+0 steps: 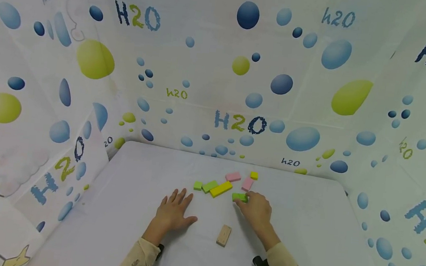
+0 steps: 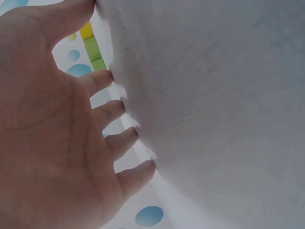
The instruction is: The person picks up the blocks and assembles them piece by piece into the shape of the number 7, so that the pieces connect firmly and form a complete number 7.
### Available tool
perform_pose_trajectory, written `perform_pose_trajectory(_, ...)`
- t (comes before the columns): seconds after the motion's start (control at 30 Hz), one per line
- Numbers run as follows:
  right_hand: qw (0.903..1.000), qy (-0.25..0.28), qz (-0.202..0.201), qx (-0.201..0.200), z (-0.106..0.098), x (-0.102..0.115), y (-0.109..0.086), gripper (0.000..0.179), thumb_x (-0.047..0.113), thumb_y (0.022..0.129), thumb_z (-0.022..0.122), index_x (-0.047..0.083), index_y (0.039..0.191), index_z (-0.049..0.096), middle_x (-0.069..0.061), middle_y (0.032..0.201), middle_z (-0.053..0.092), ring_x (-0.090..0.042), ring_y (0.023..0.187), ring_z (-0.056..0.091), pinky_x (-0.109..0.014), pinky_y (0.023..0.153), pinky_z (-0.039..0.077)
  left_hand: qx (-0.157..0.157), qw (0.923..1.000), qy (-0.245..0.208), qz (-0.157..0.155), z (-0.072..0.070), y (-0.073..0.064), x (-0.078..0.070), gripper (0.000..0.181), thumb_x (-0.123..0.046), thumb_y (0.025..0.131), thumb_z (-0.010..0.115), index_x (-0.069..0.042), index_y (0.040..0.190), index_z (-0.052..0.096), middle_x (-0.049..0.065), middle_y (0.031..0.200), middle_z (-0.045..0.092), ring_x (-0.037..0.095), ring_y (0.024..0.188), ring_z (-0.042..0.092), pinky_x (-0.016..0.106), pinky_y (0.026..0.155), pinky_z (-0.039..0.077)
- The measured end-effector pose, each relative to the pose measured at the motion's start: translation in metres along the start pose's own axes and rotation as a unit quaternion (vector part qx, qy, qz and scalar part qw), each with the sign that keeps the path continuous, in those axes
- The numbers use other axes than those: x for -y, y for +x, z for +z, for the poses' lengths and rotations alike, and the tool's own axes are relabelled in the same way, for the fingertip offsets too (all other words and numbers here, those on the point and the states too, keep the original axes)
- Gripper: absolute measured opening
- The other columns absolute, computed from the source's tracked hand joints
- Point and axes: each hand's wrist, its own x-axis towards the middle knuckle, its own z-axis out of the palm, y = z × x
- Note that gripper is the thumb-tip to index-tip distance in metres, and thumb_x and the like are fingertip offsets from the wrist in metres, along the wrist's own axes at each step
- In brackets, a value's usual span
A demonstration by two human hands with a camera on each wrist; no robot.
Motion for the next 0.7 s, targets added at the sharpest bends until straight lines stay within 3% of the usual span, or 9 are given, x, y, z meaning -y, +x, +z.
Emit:
perform_pose_trajectory(0.13, 1.0, 0.001, 0.007, -0.007, 0.003, 0.001, 0.003, 0.042, 0.05, 0.087, 0.082, 0.009, 0.092, 0.076, -0.001, 0.065, 0.057, -0.017, 0.057, 0.05, -0.029, 0.047, 0.037, 0.001, 1.0, 0.002, 0.0, 0.0, 0.0, 0.0, 0.081, -0.055, 0.096, 0.068, -0.009, 0.159, 0.044, 0.02, 0.167, 0.032, 0.045, 0.155, 0.025, 0.067, 0.122, 0.023)
perform_pose_trajectory(0.33, 0.9998, -0.002, 0.009, -0.019, 0.006, 0.002, 0.007, 0.045, 0.052, 0.086, 0.082, 0.015, 0.071, 0.063, 0.003, 0.056, 0.044, -0.014, 0.052, 0.04, -0.028, 0.046, 0.027, 0.007, 1.0, 0.003, -0.002, 0.001, 0.0, 0.001, 0.082, -0.056, 0.096, 0.067, -0.01, 0.159, 0.043, 0.019, 0.168, 0.031, 0.044, 0.155, 0.024, 0.066, 0.122, 0.023)
perform_pose_trajectory(0.47, 0.9998, 0.003, 0.011, -0.015, 0.008, 0.002, 0.009, 0.047, 0.055, 0.085, 0.082, 0.017, 0.069, 0.061, 0.005, 0.055, 0.037, -0.013, 0.051, 0.036, -0.028, 0.046, 0.025, 0.008, 1.0, 0.001, -0.002, 0.001, 0.0, 0.001, 0.082, -0.056, 0.096, 0.067, -0.009, 0.159, 0.043, 0.02, 0.168, 0.03, 0.045, 0.155, 0.024, 0.067, 0.122, 0.023)
perform_pose_trajectory(0.7, 0.9996, -0.019, 0.021, -0.002, 0.013, 0.004, 0.013, 0.051, 0.059, 0.083, 0.082, 0.017, 0.067, 0.058, 0.004, 0.056, 0.038, -0.013, 0.052, 0.038, -0.029, 0.046, 0.027, 0.01, 0.9999, 0.007, -0.003, 0.002, 0.001, 0.002, 0.083, -0.058, 0.096, 0.065, -0.011, 0.16, 0.042, 0.018, 0.169, 0.03, 0.044, 0.156, 0.024, 0.066, 0.122, 0.023)
